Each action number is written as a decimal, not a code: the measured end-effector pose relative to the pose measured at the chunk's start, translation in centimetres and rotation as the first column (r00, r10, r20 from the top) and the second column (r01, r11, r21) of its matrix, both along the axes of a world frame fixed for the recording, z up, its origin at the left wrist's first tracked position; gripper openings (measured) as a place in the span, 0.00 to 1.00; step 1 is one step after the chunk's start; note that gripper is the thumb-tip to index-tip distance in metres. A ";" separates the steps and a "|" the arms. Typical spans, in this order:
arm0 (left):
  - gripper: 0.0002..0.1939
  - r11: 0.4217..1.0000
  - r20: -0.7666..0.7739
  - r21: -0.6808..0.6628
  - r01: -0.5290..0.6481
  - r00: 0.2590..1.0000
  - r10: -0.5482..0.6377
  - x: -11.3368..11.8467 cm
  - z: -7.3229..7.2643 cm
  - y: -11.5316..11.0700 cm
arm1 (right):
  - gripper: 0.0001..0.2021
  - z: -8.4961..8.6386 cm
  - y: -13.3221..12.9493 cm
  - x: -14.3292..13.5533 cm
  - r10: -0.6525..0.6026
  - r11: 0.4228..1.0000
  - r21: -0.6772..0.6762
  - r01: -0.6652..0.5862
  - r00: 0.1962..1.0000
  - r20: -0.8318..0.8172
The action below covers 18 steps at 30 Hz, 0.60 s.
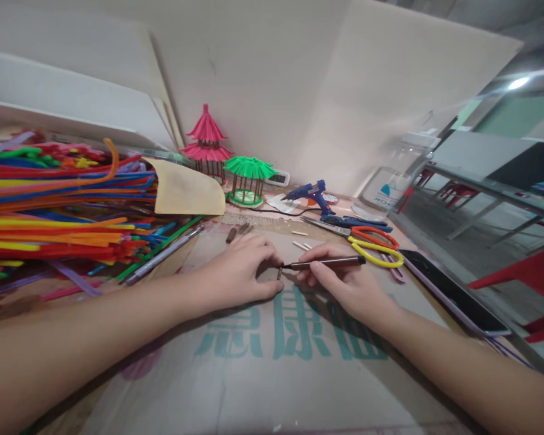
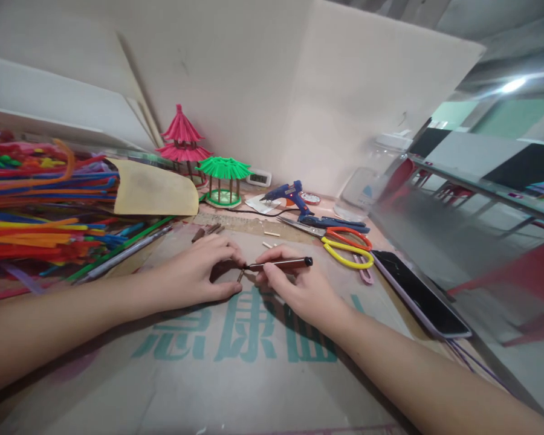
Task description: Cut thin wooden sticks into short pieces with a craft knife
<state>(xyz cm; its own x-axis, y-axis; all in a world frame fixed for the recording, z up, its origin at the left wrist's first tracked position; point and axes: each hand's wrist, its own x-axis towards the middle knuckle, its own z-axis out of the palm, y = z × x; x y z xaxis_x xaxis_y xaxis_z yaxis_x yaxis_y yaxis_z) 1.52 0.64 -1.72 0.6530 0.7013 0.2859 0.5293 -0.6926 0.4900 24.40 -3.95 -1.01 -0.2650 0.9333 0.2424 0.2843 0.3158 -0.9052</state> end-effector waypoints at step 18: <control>0.08 0.985 -0.097 0.171 0.023 0.995 -0.007 -0.4 1.1 -0.4 | 0.09 -0.1 0.2 -0.3 0.004 0.990 -0.142 -0.010 0.999 -0.048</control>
<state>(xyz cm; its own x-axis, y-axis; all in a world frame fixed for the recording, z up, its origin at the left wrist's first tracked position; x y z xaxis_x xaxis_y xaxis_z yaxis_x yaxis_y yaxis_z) 1.10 0.26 -0.57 0.6935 0.6370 0.3367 0.5570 -0.7704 0.3103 24.10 -3.70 -1.11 -0.2630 0.9574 0.1196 0.2378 0.1845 -0.9536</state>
